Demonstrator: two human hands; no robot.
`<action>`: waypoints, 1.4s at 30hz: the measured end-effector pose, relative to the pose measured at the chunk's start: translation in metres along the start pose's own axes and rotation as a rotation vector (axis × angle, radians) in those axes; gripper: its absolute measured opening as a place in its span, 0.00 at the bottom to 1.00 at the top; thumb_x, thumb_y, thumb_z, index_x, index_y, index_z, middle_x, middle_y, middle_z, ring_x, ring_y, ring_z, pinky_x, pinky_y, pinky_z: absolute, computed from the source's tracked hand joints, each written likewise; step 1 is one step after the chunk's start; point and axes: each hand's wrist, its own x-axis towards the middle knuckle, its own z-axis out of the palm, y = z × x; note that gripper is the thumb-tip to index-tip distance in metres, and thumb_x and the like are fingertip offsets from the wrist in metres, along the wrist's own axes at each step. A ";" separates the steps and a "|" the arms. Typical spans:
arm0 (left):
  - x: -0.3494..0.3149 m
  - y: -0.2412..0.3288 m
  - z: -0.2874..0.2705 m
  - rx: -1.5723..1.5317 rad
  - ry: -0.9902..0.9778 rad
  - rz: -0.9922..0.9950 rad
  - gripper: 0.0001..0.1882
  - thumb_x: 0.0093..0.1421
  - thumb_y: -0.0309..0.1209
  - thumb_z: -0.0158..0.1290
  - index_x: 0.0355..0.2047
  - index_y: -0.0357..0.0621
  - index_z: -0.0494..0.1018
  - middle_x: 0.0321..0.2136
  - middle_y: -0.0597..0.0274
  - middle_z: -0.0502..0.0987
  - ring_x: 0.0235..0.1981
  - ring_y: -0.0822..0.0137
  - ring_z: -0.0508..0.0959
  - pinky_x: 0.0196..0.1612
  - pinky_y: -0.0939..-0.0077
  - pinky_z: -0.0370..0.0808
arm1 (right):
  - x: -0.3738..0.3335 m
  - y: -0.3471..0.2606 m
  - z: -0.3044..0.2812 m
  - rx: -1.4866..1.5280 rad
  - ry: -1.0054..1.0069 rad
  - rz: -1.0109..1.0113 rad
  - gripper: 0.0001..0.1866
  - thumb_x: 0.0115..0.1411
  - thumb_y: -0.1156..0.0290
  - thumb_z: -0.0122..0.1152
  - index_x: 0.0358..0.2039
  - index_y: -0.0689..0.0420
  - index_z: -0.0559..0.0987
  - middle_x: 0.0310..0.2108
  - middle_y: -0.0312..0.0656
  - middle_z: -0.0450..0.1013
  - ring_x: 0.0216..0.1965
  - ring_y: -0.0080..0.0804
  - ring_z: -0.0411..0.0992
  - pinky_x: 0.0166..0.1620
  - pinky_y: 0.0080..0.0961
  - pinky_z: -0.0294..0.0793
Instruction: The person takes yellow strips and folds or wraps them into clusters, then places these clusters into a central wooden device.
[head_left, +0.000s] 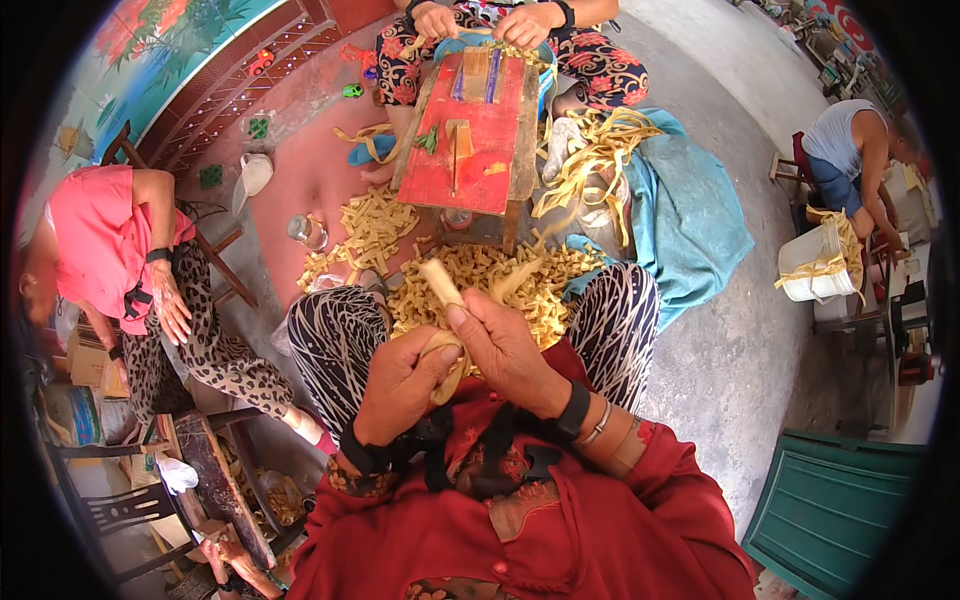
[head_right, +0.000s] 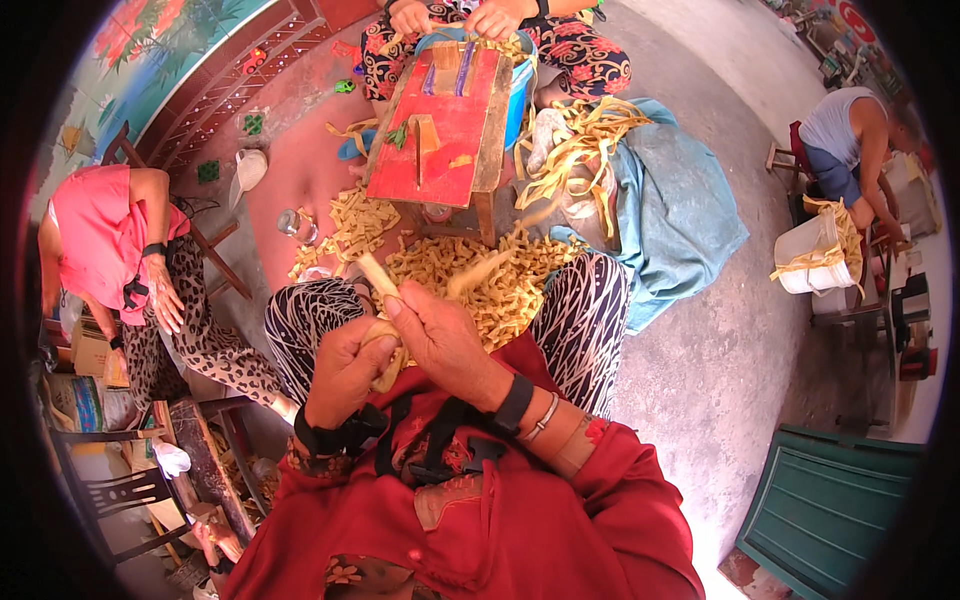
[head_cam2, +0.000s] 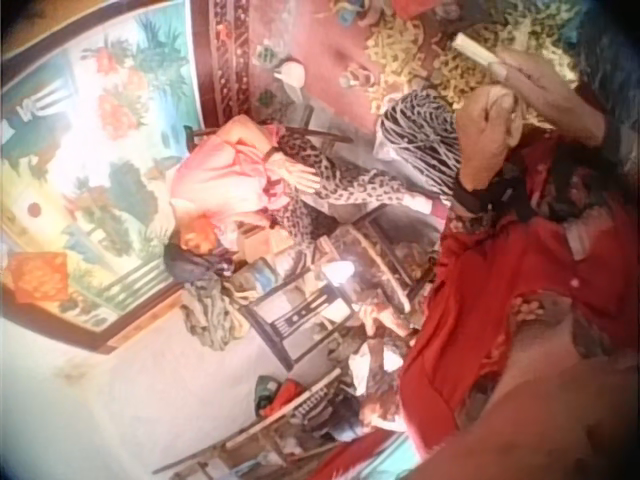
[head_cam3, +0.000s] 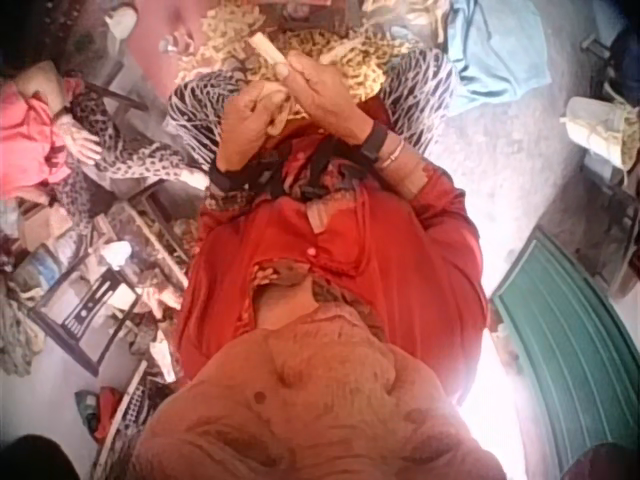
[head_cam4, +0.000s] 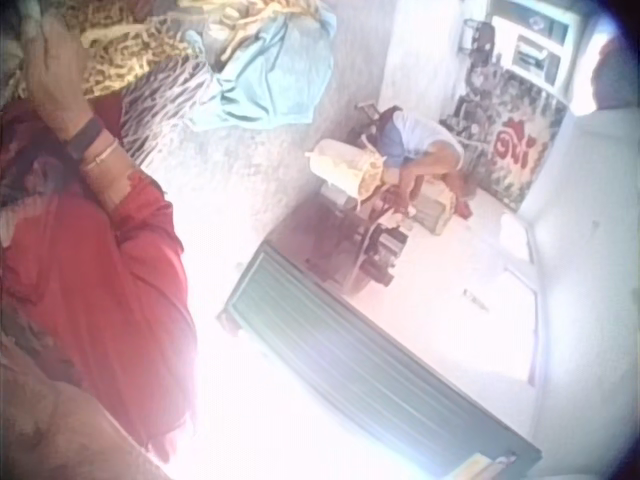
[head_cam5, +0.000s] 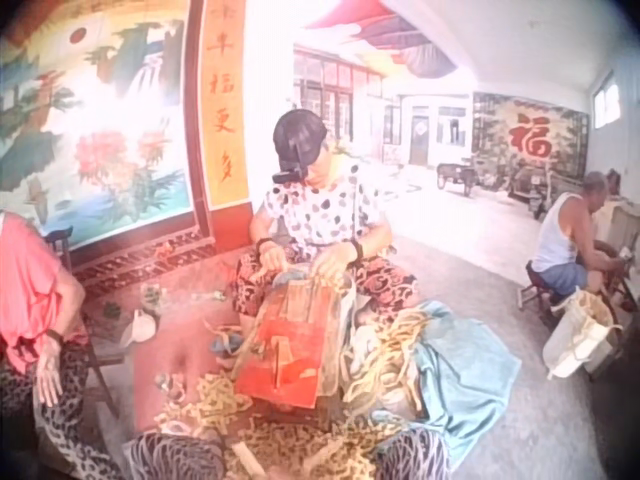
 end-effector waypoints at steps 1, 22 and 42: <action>-0.002 0.003 0.001 0.157 0.113 0.077 0.05 0.56 0.26 0.51 0.31 0.38 0.72 0.22 0.68 0.70 0.21 0.77 0.69 0.24 0.83 0.66 | -0.001 0.000 -0.001 -0.001 -0.001 -0.002 0.12 0.63 0.70 0.46 0.24 0.61 0.66 0.21 0.36 0.58 0.22 0.22 0.55 0.25 0.24 0.58; -0.001 -0.024 0.008 -0.780 -0.170 -0.037 0.15 0.59 0.29 0.54 0.46 0.38 0.68 0.35 0.62 0.75 0.34 0.75 0.74 0.38 0.82 0.71 | -0.023 0.005 -0.034 -0.167 -0.305 -0.193 0.14 0.64 0.60 0.46 0.31 0.60 0.69 0.24 0.46 0.66 0.25 0.45 0.68 0.29 0.32 0.67; 0.002 -0.012 0.025 -0.858 -0.105 -0.012 0.23 0.58 0.28 0.54 0.54 0.40 0.63 0.45 0.59 0.71 0.44 0.68 0.73 0.52 0.77 0.68 | -0.013 0.005 -0.048 -0.082 -0.275 -0.083 0.13 0.63 0.62 0.48 0.36 0.60 0.71 0.27 0.46 0.68 0.28 0.45 0.70 0.32 0.30 0.69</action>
